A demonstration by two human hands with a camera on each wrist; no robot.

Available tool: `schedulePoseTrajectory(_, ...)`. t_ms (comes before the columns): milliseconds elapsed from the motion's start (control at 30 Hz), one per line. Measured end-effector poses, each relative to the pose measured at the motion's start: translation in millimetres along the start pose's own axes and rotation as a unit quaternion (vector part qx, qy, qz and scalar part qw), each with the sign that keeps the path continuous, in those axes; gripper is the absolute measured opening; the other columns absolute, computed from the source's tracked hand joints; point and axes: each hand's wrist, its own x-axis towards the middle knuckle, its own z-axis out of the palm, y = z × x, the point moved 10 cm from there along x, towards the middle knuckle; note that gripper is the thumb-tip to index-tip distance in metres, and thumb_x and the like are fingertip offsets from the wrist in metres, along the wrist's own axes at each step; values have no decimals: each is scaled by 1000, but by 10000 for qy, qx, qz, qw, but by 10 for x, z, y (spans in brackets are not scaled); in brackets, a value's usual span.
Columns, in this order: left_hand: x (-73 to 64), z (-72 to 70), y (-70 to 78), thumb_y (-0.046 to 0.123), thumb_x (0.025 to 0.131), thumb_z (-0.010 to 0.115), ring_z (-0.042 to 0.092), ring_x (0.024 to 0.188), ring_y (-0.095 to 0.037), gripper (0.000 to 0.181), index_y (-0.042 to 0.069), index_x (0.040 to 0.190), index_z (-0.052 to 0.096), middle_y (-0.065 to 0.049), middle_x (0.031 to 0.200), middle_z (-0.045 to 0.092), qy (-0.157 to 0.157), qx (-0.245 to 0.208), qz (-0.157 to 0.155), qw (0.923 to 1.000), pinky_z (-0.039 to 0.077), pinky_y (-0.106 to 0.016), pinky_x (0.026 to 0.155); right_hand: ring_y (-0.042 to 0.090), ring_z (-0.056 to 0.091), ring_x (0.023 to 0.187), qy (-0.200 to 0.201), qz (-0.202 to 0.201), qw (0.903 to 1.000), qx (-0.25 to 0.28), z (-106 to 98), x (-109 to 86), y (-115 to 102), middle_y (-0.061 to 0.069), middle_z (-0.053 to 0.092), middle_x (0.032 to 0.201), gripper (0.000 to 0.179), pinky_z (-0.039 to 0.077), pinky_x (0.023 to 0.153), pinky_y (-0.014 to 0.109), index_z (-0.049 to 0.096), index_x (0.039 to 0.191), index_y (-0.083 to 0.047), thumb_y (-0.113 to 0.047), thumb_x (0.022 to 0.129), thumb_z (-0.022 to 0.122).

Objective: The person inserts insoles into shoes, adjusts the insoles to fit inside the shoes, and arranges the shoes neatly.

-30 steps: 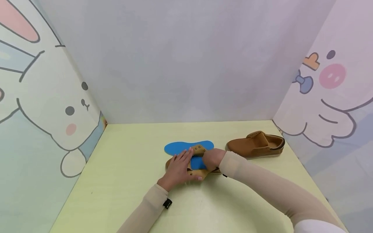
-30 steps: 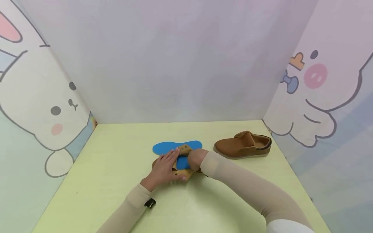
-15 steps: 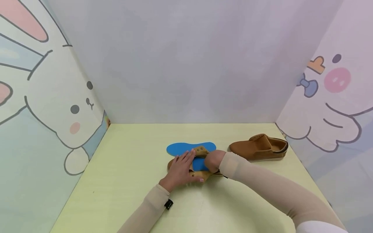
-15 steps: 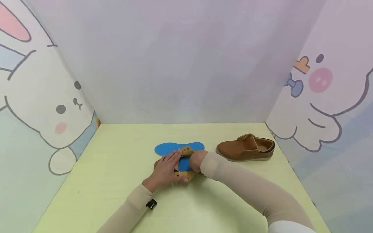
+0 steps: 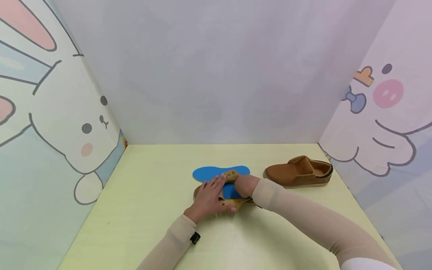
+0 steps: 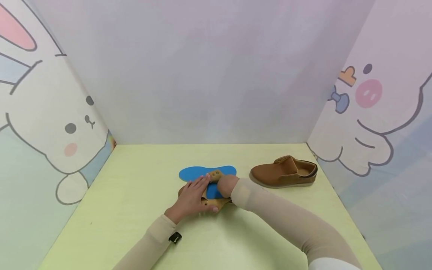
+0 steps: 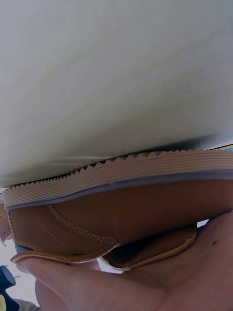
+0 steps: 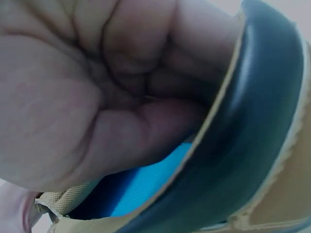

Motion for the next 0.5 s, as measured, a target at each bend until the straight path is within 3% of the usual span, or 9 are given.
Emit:
schedulePoseTrajectory(267, -7, 1, 8, 85, 80, 55, 16, 154, -28, 117, 17, 164, 12, 1, 168, 15, 65, -31, 8, 10000, 18, -59, 119, 17, 54, 73, -35, 247, 9987, 435, 38, 2, 88, 4, 66, 88, 15, 51, 74, 33, 74, 100, -6, -13, 102, 61)
schedulePoseTrajectory(500, -13, 10, -10, 85, 79, 57, 17, 154, -29, 118, 17, 164, 12, 0, 168, 15, 43, 18, 11, 10000, 18, -59, 119, 18, 52, 66, -52, 137, 9978, 649, 65, -98, 56, 4, 61, 76, 14, 49, 67, 32, 72, 92, -4, -12, 100, 64)
